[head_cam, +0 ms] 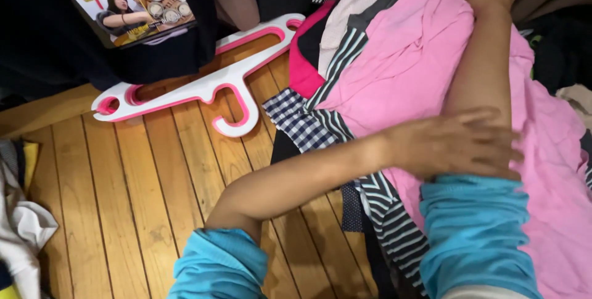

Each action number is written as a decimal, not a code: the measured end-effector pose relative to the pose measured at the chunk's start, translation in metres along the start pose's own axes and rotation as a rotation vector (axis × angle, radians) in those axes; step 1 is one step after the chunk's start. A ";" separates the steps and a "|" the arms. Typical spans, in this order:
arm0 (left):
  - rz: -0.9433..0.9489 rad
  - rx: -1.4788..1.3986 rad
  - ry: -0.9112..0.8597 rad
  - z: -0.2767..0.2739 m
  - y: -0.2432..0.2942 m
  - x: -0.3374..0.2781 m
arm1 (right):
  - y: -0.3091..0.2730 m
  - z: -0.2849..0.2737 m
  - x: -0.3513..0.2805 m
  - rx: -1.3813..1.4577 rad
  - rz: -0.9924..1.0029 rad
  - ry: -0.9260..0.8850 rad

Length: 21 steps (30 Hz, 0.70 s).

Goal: The person folds a yellow and navy striped long-sleeved shirt on a wooden surface. They then pick up a pink shirt, smooth it out, and place it onto a white hanger.

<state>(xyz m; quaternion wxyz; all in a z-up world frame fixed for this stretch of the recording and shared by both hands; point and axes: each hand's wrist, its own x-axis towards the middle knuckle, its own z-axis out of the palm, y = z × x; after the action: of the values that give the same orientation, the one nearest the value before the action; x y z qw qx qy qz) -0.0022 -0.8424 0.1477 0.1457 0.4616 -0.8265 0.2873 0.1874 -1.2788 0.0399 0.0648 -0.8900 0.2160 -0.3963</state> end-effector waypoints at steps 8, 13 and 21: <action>0.150 -0.298 0.143 0.007 0.046 -0.006 | -0.027 -0.020 -0.008 0.115 0.070 -0.107; -0.590 -0.495 0.111 0.022 -0.029 -0.066 | -0.012 -0.008 0.002 0.219 0.080 -0.244; -1.303 0.001 0.208 0.043 -0.095 -0.074 | -0.001 0.000 0.001 0.178 0.111 -0.195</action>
<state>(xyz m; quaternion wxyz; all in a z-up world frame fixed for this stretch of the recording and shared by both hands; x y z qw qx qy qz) 0.1187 -0.8574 0.1086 0.3686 0.8372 -0.3596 0.1840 0.1884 -1.2777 0.0404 0.1859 -0.9018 0.2215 -0.3212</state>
